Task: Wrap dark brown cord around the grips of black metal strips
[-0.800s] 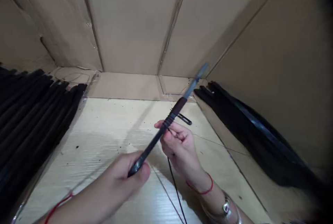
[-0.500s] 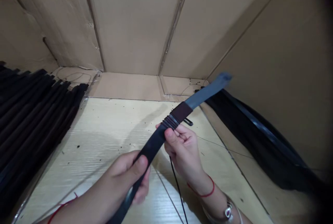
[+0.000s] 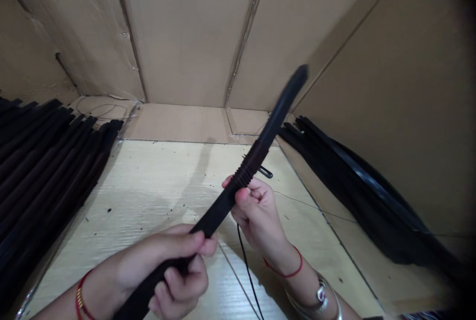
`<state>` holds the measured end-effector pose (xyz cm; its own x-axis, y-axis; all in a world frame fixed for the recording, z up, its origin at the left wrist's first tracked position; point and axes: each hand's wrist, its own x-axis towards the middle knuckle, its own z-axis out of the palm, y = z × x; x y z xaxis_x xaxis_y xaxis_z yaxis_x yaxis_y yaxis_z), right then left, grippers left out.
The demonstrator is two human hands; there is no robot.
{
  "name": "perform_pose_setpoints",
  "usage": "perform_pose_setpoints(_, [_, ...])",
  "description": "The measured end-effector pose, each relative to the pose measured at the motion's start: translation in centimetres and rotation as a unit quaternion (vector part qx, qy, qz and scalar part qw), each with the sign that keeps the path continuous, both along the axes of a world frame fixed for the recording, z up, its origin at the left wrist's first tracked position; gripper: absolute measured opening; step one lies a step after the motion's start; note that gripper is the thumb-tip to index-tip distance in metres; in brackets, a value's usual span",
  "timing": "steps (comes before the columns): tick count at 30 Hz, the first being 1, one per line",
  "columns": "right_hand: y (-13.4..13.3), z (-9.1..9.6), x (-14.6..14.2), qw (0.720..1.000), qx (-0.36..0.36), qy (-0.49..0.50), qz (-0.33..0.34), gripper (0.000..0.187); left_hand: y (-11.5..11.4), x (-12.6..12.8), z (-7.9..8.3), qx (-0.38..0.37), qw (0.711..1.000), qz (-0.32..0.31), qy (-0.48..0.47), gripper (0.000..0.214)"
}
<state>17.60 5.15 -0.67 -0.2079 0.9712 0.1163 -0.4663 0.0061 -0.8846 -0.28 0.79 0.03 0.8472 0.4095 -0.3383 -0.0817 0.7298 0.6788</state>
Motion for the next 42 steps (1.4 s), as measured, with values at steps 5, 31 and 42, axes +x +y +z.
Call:
perform_pose_setpoints(5, [0.1, 0.3, 0.1, 0.998, -0.002, -0.022, -0.057, 0.021, 0.2, 0.4, -0.6, 0.260, 0.920, 0.200, 0.212, 0.038])
perform_pose_setpoints(31, [-0.1, 0.8, 0.0, 0.996, -0.006, -0.091, -0.012, 0.033, -0.7, 1.1, -1.1, 0.117, 0.967, 0.145, 0.175, 0.052])
perform_pose_setpoints(42, [-0.2, 0.4, 0.0, 0.994, 0.003, -0.098, -0.038, 0.030, -0.1, 0.3, -0.6, 0.323, 0.869, 0.237, 0.291, 0.040])
